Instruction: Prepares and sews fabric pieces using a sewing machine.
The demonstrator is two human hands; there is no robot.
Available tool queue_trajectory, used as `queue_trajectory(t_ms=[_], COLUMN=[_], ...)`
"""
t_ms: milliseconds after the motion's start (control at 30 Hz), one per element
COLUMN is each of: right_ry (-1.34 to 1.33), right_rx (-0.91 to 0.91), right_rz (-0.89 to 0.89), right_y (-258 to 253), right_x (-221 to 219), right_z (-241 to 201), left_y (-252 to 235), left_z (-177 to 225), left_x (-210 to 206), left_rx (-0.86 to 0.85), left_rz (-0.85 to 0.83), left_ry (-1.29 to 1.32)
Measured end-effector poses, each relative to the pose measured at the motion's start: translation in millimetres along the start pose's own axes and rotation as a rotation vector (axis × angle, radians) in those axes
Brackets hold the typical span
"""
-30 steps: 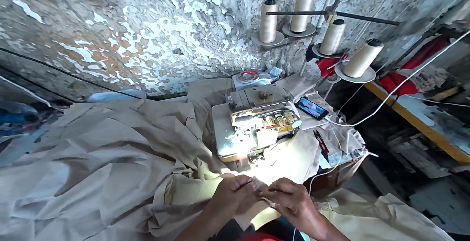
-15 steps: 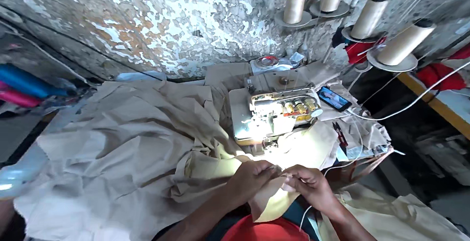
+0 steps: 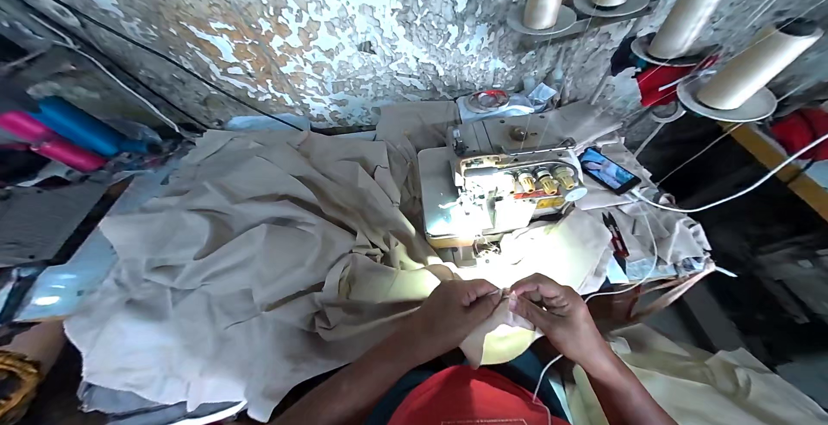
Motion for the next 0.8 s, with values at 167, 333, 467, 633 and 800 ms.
queue_trajectory(t_ms=[167,333,467,633,800], right_ry=[-0.047,0.045,0.32,0.365,0.447], right_rx=[-0.132,-0.092,0.07,0.096,0.079], right_rz=[-0.021,-0.005,0.128,0.115,0.042], right_y=[-1,0,7,9,10], right_x=[0,2,8,9,4], right_z=[9,8,-2,-8,-5], left_y=[1,2,6,12,14], left_z=[5,2,9,15,20], left_x=[-2,-3,-3,-4,-9], left_rx=[-0.085,-0.092,-0.089,-0.244,-0.354], left_rz=[0.019,0.029,0.136,0.362,0.357], left_ry=[-0.103,-0.158,-0.506,-0.72,-0.7])
Point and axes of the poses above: each hand's wrist, its own y-axis away from the middle knuckle, its own x-axis out of the back of the hand, z = x × y, the point moved 10 cm from there along -y, towards the middle knuckle, and after that the axes turned 1 degree about -y, right-handed, at the moved point
